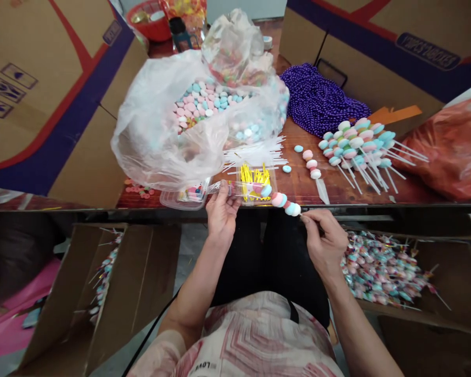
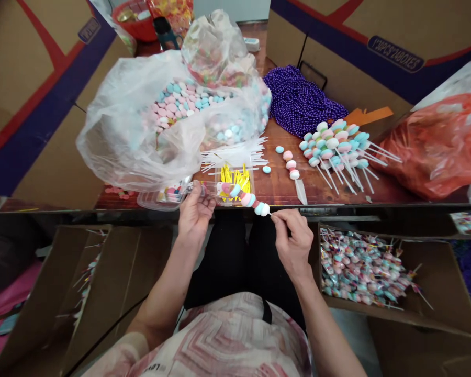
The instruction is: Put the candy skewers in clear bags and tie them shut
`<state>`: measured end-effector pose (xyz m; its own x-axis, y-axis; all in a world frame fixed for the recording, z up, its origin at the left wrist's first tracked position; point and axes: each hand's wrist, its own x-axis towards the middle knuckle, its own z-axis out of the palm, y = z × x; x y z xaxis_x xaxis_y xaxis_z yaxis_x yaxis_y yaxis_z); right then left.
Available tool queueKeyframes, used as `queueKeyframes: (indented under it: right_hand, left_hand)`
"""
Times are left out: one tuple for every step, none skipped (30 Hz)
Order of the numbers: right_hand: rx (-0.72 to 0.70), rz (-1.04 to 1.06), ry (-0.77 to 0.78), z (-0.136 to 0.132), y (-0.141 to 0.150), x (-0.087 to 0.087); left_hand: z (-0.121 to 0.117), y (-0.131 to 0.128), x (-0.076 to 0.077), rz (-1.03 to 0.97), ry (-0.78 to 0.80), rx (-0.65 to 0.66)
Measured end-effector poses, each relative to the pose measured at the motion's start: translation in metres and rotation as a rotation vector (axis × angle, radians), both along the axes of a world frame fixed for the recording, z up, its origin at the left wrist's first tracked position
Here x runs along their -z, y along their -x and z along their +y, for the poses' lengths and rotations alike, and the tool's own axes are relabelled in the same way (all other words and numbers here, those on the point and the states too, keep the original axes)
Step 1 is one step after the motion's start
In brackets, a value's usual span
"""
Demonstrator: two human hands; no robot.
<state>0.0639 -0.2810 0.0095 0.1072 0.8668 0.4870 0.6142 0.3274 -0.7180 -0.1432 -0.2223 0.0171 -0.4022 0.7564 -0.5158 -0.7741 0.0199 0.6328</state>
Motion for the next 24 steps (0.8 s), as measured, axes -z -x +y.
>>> queueKeyframes:
  right_hand:
    - [-0.013,-0.013,-0.011,-0.001,0.0,0.0]
    - [-0.022,-0.019,-0.022,-0.001,-0.001,0.001]
    - [-0.025,-0.017,-0.029,-0.001,-0.001,0.001]
    - [-0.02,-0.01,-0.031,0.0,-0.002,0.002]
    - [-0.005,-0.001,-0.031,0.001,-0.003,0.003]
    - [0.016,0.003,-0.028,0.002,-0.005,0.004]
    - [0.043,-0.002,-0.023,0.005,-0.008,0.004]
    - [0.075,-0.018,-0.019,0.009,-0.012,0.004]
    - [0.107,-0.047,-0.016,0.014,-0.017,0.004]
    - [0.137,-0.09,-0.012,0.02,-0.022,0.004]
    - [0.163,-0.143,-0.008,0.027,-0.028,0.002]
    - [0.186,-0.201,-0.005,0.034,-0.033,0.0]
    - [0.206,-0.262,-0.001,0.041,-0.038,-0.002]
    - [0.222,-0.323,0.006,0.048,-0.042,-0.004]
    - [0.236,-0.383,0.015,0.054,-0.046,-0.007]
    - [0.247,-0.441,0.024,0.06,-0.048,-0.01]
    - [0.254,-0.496,0.034,0.065,-0.049,-0.012]
    - [0.254,-0.548,0.046,0.069,-0.049,-0.014]
    - [0.246,-0.595,0.056,0.073,-0.049,-0.016]
    - [0.232,-0.637,0.067,0.076,-0.049,-0.018]
    - [0.212,-0.675,0.077,0.079,-0.048,-0.019]
    - [0.195,-0.71,0.085,0.082,-0.047,-0.021]
    - [0.182,-0.744,0.092,0.085,-0.046,-0.022]
    - [0.174,-0.777,0.096,0.088,-0.045,-0.023]
  left_hand:
    - [-0.001,-0.001,0.0,0.001,0.001,-0.002]
    - [-0.002,-0.002,0.0,0.001,0.004,-0.005]
    - [-0.002,-0.003,0.0,0.001,0.005,-0.008]
    - [-0.003,-0.003,0.0,0.005,0.003,-0.013]
    - [-0.003,-0.003,0.0,0.012,-0.003,-0.02]
    - [-0.003,-0.003,0.0,0.024,-0.014,-0.028]
    - [-0.002,-0.002,-0.001,0.038,-0.026,-0.036]
    - [-0.002,-0.002,-0.002,0.055,-0.04,-0.044]
    - [-0.001,-0.001,-0.003,0.072,-0.052,-0.051]
    - [0.0,0.0,-0.003,0.088,-0.061,-0.056]
    - [0.001,0.001,-0.004,0.102,-0.068,-0.059]
    - [0.002,0.001,-0.004,0.112,-0.073,-0.06]
    - [0.003,0.002,-0.004,0.118,-0.076,-0.061]
    - [0.003,0.002,-0.004,0.12,-0.078,-0.061]
    - [0.004,0.002,-0.003,0.121,-0.078,-0.061]
    - [0.004,0.003,-0.002,0.122,-0.077,-0.059]
    - [0.004,0.003,0.0,0.122,-0.076,-0.059]
    - [0.003,0.003,0.001,0.123,-0.074,-0.061]
    - [0.003,0.003,0.002,0.123,-0.07,-0.065]
    - [0.003,0.004,0.003,0.121,-0.066,-0.071]
    - [0.002,0.005,0.004,0.118,-0.062,-0.077]
    - [0.002,0.005,0.004,0.112,-0.058,-0.083]
    - [0.002,0.006,0.004,0.106,-0.056,-0.086]
    - [0.001,0.007,0.004,0.098,-0.055,-0.087]
